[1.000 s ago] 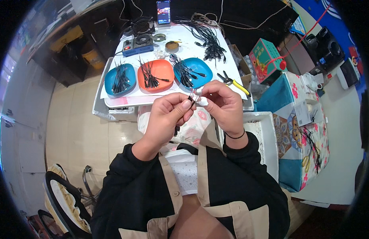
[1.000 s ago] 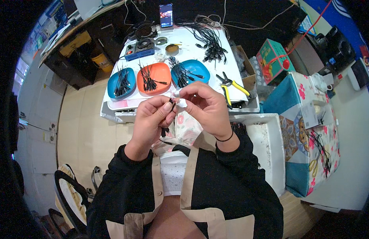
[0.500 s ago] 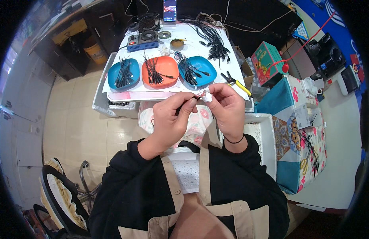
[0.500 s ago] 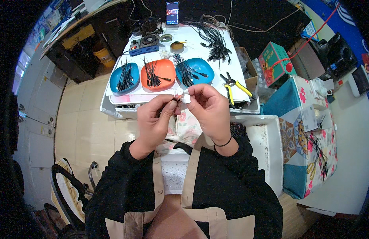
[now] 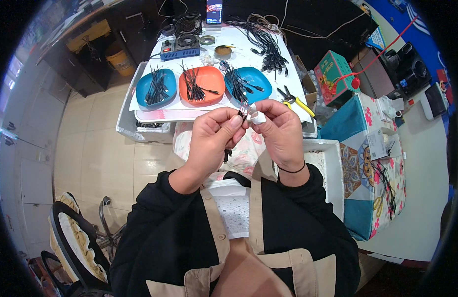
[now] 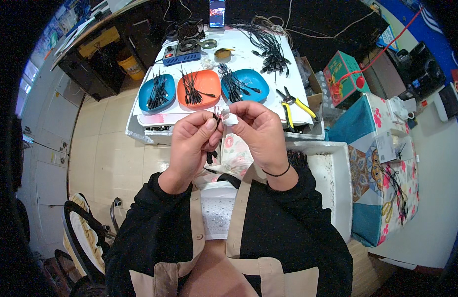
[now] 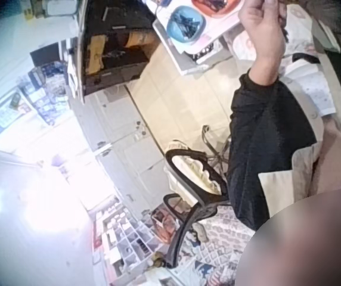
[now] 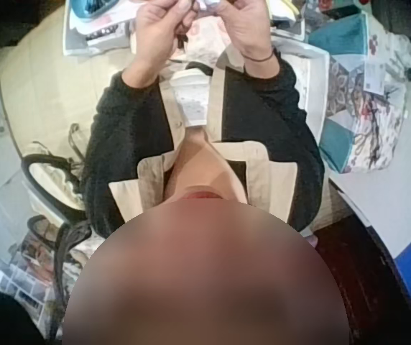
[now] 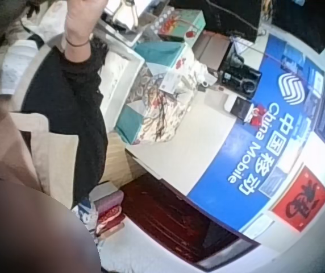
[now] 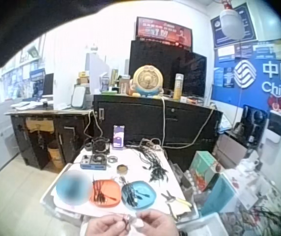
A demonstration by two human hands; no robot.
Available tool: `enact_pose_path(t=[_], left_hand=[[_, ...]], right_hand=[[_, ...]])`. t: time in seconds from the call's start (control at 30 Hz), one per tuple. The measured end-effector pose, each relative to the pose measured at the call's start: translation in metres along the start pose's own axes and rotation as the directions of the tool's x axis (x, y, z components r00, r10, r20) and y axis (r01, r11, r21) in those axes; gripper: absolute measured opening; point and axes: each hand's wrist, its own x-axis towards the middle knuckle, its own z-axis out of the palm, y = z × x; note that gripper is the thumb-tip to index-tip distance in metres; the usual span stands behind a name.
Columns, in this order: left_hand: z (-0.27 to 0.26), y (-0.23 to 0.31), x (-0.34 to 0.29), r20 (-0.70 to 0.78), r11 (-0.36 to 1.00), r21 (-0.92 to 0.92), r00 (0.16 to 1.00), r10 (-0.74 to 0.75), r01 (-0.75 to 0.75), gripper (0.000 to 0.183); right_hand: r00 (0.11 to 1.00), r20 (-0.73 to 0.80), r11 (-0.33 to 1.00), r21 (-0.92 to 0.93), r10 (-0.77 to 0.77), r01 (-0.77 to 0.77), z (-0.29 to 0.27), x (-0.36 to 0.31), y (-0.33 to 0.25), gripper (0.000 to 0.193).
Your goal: The person sits on the floor at a low table and repeatedly picks up black cables and small white components, attaching the components to the cable ends by hand. Finished assemblies are placed into a white bin beside the table.
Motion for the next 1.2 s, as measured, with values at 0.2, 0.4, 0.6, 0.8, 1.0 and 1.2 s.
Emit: enact_pose_path(t=[0.2,0.4,0.6,0.8,1.0,1.2], left_hand=[[0.0,-0.001,-0.001,0.035,0.995,-0.096,0.999,-0.032,0.036,0.017],[0.001,-0.004,-0.002,-0.006,0.986,-0.15,0.997,-0.073,0.071,0.017],[-0.004,0.002,0.0,0.059,0.99,-0.065,0.99,-0.125,0.129,0.015],[-0.004,0.003,-0.002,0.046,0.995,0.028,0.994,-0.096,0.095,0.014],[-0.008,0.002,-0.004,0.092,0.986,0.046,0.982,-0.166,0.163,0.015],[-0.011,0.003,-0.005,0.121,0.983,0.051,0.976,-0.182,0.177,0.017]], right_hand=[[0.998,0.039,0.983,0.17,0.057,-0.063,0.0,0.001,0.004,0.023],[0.99,0.117,0.834,0.537,0.079,-0.129,0.005,-0.004,0.019,0.021],[0.986,0.136,0.87,0.47,0.096,-0.149,-0.001,-0.001,0.014,0.021],[0.991,0.084,0.991,-0.069,-0.107,0.113,-0.006,-0.002,0.011,0.026],[0.956,0.247,0.803,0.532,0.158,-0.27,-0.001,-0.006,0.015,0.024],[0.968,0.227,0.951,0.263,0.104,-0.164,-0.005,-0.005,0.006,0.027]])
